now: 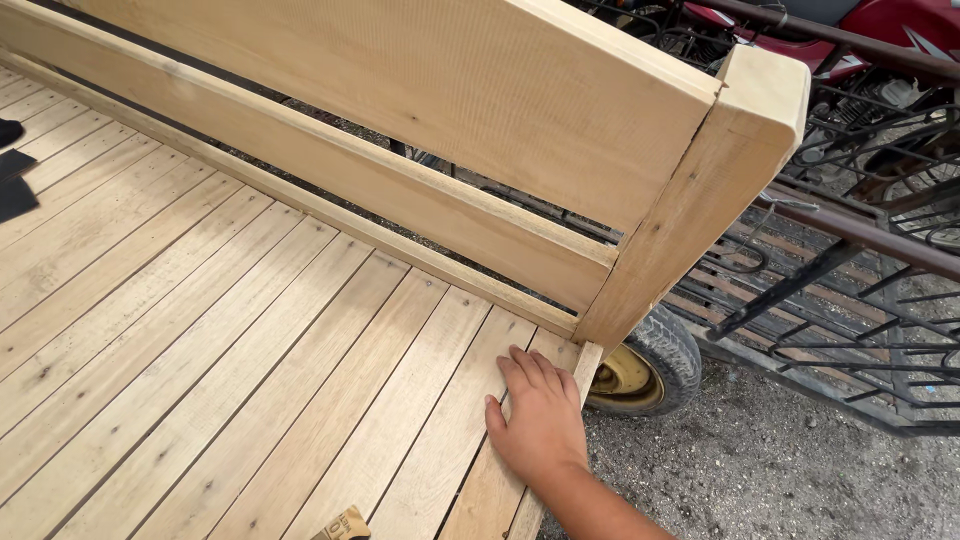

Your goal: The person sands the wooden planks and edge rails of a large unfinished wooden furniture frame using a sanding block, working across the seat surface and along the side edges. They then pick up and handle sheets of sandpaper from the frame before setting the block down.

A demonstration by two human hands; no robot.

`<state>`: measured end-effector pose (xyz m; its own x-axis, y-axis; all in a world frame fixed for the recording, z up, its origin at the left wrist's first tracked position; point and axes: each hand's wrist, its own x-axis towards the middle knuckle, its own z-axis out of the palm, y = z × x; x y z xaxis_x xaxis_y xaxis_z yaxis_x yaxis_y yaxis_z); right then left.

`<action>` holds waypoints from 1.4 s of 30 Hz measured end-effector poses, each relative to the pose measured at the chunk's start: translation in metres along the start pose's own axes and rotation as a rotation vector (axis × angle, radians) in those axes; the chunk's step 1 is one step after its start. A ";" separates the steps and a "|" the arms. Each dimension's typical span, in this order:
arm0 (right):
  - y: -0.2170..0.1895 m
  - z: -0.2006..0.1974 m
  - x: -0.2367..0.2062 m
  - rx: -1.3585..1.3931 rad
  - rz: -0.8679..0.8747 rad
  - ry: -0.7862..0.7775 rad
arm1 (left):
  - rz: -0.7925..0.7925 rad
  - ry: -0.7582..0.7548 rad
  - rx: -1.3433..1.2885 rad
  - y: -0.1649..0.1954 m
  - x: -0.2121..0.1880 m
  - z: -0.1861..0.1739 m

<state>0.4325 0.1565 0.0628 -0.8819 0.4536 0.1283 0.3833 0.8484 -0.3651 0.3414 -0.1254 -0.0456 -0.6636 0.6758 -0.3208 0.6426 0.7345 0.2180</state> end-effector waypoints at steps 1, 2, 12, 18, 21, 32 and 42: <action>0.001 0.000 0.000 0.000 -0.005 -0.004 | -0.010 0.000 -0.019 0.008 0.013 -0.006; 0.001 0.000 0.000 0.005 -0.005 -0.010 | -0.020 -0.007 -0.033 0.019 0.020 -0.016; 0.003 0.002 -0.003 -0.015 -0.009 -0.006 | 0.048 0.492 -0.083 0.132 0.191 -0.111; 0.001 0.000 -0.002 -0.034 -0.025 0.025 | 0.044 0.390 -0.085 0.074 0.010 -0.070; 0.000 -0.001 -0.002 -0.039 -0.026 0.014 | -0.011 0.066 -0.009 0.042 -0.021 -0.044; 0.003 0.000 -0.003 -0.008 -0.003 -0.006 | 0.076 0.658 -0.110 0.123 0.178 -0.097; 0.001 0.000 -0.003 -0.036 0.004 0.002 | -0.069 0.099 0.042 0.059 -0.023 -0.072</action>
<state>0.4355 0.1557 0.0622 -0.8797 0.4577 0.1286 0.3966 0.8557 -0.3324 0.3674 -0.0931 0.0415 -0.7399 0.6282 -0.2407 0.6083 0.7775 0.1596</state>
